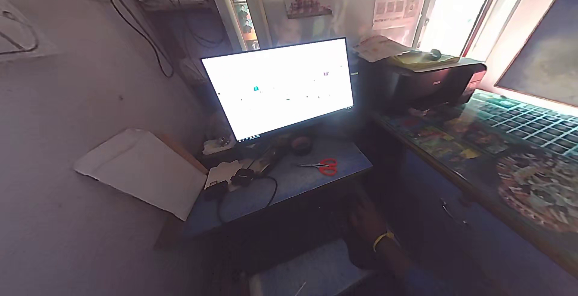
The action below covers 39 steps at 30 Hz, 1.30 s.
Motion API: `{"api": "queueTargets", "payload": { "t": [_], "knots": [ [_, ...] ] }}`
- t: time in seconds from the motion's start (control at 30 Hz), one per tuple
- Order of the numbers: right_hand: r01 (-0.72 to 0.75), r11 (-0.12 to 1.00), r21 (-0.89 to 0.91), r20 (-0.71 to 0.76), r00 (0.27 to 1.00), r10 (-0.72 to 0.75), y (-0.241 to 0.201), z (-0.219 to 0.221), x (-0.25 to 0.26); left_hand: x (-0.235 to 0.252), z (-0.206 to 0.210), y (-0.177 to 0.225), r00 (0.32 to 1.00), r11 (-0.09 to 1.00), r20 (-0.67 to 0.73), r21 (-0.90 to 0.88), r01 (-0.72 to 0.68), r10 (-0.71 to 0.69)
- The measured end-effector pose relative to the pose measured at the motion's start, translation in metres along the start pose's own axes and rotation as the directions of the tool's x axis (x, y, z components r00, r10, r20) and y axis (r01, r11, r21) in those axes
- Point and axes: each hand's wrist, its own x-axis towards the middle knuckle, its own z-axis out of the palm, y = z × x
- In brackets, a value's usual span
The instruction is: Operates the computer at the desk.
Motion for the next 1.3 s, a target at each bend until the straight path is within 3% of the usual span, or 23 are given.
{"api": "queueTargets", "payload": {
  "t": [0.23,0.43,0.57,0.73,0.83,0.97,1.03,1.2,1.3],
  "knots": [
    [0.013,1.000,-0.002,-0.008,1.000,-0.013,-0.001,-0.001,-0.001,-0.003,-0.011,0.006,0.999,0.999,0.043,-0.024,0.026,-0.025],
    [0.012,1.000,-0.012,0.024,1.000,-0.012,0.000,0.000,-0.002,-0.010,0.009,-0.003,0.997,0.999,-0.073,-0.042,0.015,-0.018],
    [-0.001,1.000,-0.005,0.034,0.999,0.001,-0.005,-0.007,-0.004,-0.012,-0.005,0.004,0.990,0.997,-0.137,-0.075,-0.037,0.026],
    [-0.093,0.996,0.007,0.067,0.993,0.092,-0.022,-0.023,-0.004,0.006,-0.041,0.014,0.982,0.991,0.158,-0.100,-0.089,0.104],
    [-0.021,0.999,-0.040,0.014,1.000,0.021,-0.020,-0.014,-0.008,0.027,-0.049,0.006,0.964,0.994,0.248,-0.073,-0.081,0.097],
    [0.021,0.999,-0.048,-0.001,1.000,-0.021,-0.019,-0.011,-0.003,0.063,-0.072,-0.001,0.826,0.978,0.550,-0.080,0.195,-0.120],
    [0.028,0.999,-0.031,-0.010,1.000,-0.029,-0.018,-0.012,-0.003,0.069,-0.074,0.001,0.799,0.971,0.580,-0.051,0.232,-0.160],
    [0.028,0.999,-0.040,0.011,1.000,-0.027,-0.015,-0.011,-0.004,0.064,-0.055,-0.007,0.865,0.987,0.492,-0.057,0.149,-0.101],
    [0.046,0.999,-0.027,-0.019,0.999,-0.046,-0.011,-0.008,-0.002,0.065,-0.053,-0.006,0.848,0.985,0.513,-0.025,0.169,-0.132]
  ]
}}
